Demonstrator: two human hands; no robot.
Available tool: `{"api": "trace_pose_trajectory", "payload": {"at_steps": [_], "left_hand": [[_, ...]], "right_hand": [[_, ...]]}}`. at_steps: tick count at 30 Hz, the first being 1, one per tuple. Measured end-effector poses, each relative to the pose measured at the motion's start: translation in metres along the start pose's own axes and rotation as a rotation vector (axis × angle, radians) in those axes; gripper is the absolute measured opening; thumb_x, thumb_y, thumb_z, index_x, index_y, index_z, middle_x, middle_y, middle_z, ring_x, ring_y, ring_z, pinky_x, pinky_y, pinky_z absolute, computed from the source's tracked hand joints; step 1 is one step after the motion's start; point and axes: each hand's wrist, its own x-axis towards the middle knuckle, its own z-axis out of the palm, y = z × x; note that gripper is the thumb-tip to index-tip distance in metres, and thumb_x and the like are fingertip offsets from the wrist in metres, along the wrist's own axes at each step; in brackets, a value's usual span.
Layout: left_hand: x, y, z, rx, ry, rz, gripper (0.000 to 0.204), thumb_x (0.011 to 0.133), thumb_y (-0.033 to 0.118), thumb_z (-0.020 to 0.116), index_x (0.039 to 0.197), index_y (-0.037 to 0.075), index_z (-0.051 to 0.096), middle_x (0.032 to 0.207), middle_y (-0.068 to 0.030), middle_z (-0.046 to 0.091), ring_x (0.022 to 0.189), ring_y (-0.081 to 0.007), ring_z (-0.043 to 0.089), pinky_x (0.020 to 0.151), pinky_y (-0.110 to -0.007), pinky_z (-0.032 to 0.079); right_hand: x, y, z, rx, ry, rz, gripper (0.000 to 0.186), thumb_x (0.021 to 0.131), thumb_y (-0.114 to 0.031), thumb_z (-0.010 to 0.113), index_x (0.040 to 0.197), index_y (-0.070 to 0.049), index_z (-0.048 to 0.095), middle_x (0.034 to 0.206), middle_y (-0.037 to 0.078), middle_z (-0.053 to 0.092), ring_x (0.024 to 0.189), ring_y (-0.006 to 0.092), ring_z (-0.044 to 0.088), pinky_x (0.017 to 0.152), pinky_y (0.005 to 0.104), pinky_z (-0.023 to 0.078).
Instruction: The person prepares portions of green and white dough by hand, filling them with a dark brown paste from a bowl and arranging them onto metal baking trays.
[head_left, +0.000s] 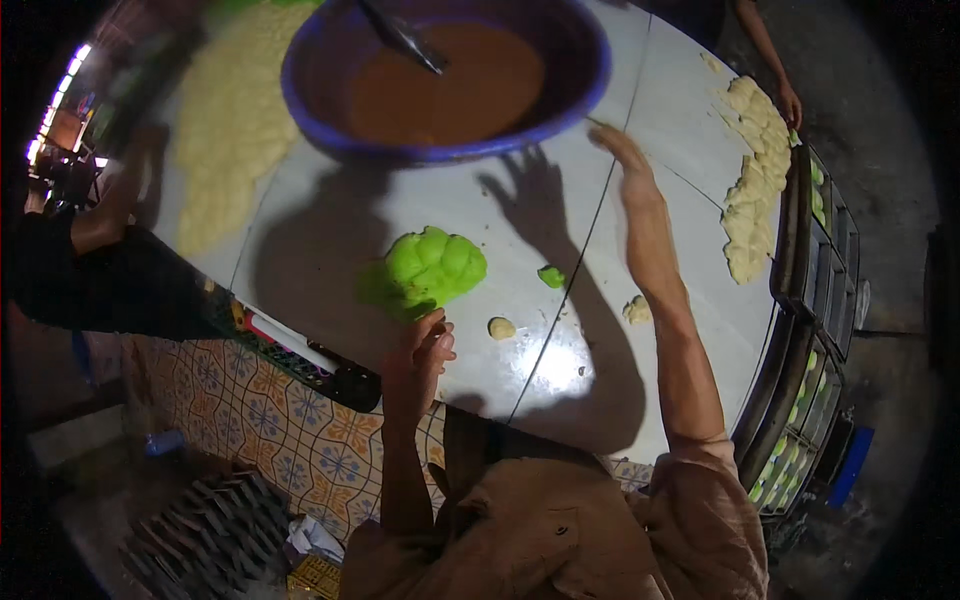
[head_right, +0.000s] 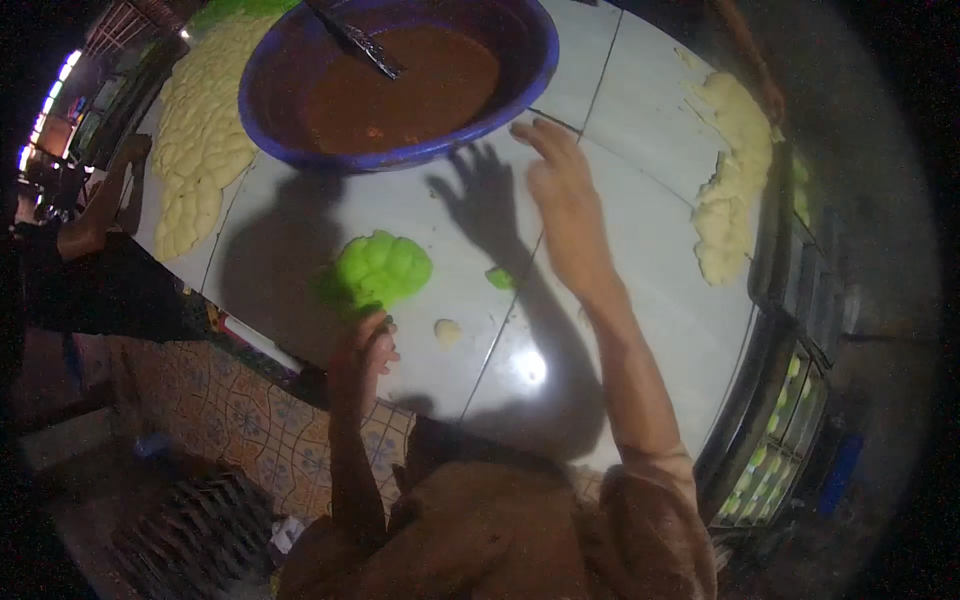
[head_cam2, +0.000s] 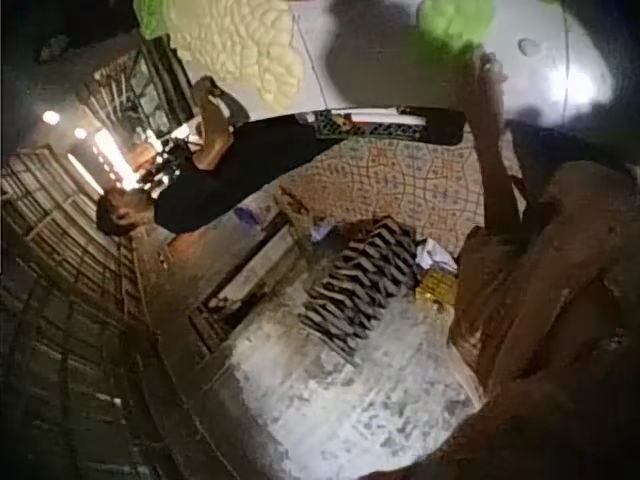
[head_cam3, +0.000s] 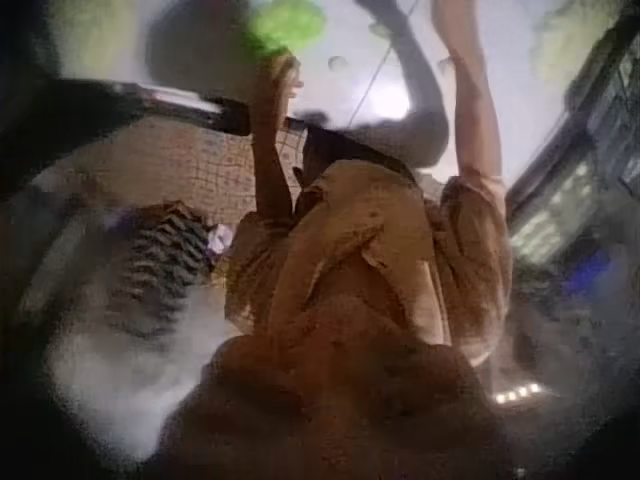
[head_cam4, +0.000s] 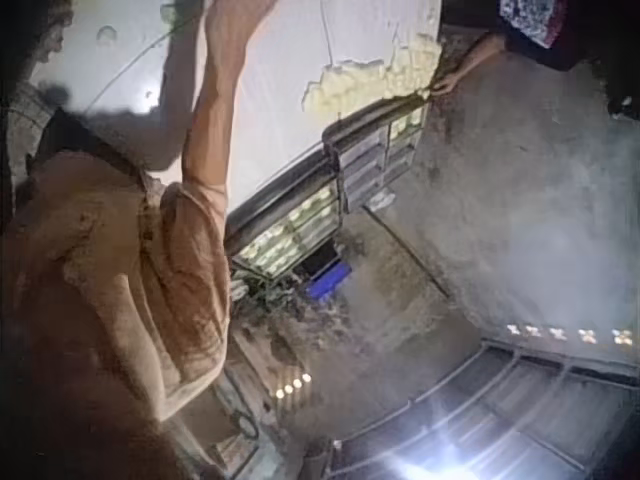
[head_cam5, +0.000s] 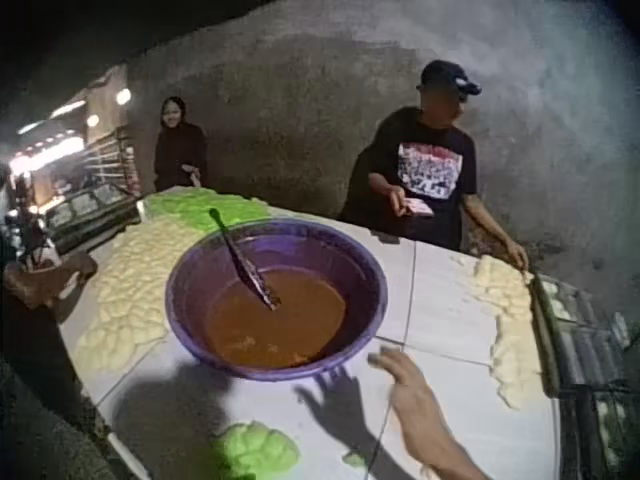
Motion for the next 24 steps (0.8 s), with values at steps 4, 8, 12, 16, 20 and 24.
{"api": "trace_pose_trajectory", "payload": {"at_steps": [4,8,12,16,20,24], "left_hand": [[-0.002,-0.015,-0.006,-0.078,0.068,-0.118,0.039,0.093,0.021,0.061,0.127,0.003,0.059,0.103,-0.007,0.068,0.079,-0.0146,0.067,0.063,-0.026,0.049],[0.008,-0.012,-0.004,-0.006,0.119,-0.209,0.045,0.091,0.029,0.065,0.126,0.002,0.06,0.104,-0.0075,0.066,0.075,-0.0148,0.064,0.06,-0.026,0.048],[0.031,0.003,0.028,-0.027,-0.033,-0.049,0.042,0.094,0.024,0.061,0.13,0.002,0.056,0.108,-0.007,0.067,0.077,-0.0139,0.064,0.062,-0.025,0.049],[0.05,0.042,0.096,0.085,-0.23,0.141,0.04,0.095,0.019,0.061,0.13,0.002,0.056,0.107,-0.0077,0.067,0.079,-0.0137,0.064,0.066,-0.026,0.051],[0.082,0.058,0.205,0.059,-0.537,0.263,0.038,0.091,0.017,0.067,0.126,0.004,0.06,0.107,-0.0114,0.068,0.085,-0.0173,0.066,0.076,-0.03,0.053],[0.094,0.105,0.324,0.464,-0.703,0.482,0.037,0.088,0.012,0.068,0.122,0.001,0.061,0.116,-0.0186,0.064,0.093,-0.0224,0.068,0.081,-0.032,0.054]], "right_hand": [[0.045,0.007,0.06,-0.925,0.052,-0.179,0.066,0.09,-0.059,0.048,0.131,-0.008,0.056,0.149,0.019,0.039,0.145,0.0377,0.02,0.113,0.0661,0.01],[0.0,-0.015,0.045,-0.861,-0.094,-0.299,0.051,0.088,-0.053,0.056,0.112,-0.01,0.068,0.149,0.018,0.038,0.145,0.0387,0.02,0.111,0.0682,0.013],[-0.055,0.032,-0.008,-0.247,-0.017,0.086,0.034,0.088,-0.035,0.062,0.098,-0.004,0.071,0.117,0.021,0.063,0.115,0.034,0.057,0.098,0.0458,0.045],[-0.124,0.115,-0.116,-0.572,0.571,0.637,0.03,0.093,-0.028,0.06,0.101,0.001,0.067,0.081,0.015,0.069,0.075,0.0225,0.065,0.071,0.0344,0.051],[-0.176,0.202,-0.212,-0.675,0.706,0.722,0.042,0.092,-0.04,0.062,0.101,0.001,0.067,0.081,0.014,0.068,0.074,0.0268,0.066,0.069,0.0374,0.049],[-0.122,0.169,-0.219,-0.702,0.627,0.848,0.037,0.09,-0.039,0.06,0.092,-0.003,0.066,0.089,0.019,0.064,0.089,0.0382,0.06,0.078,0.0434,0.047]]}}
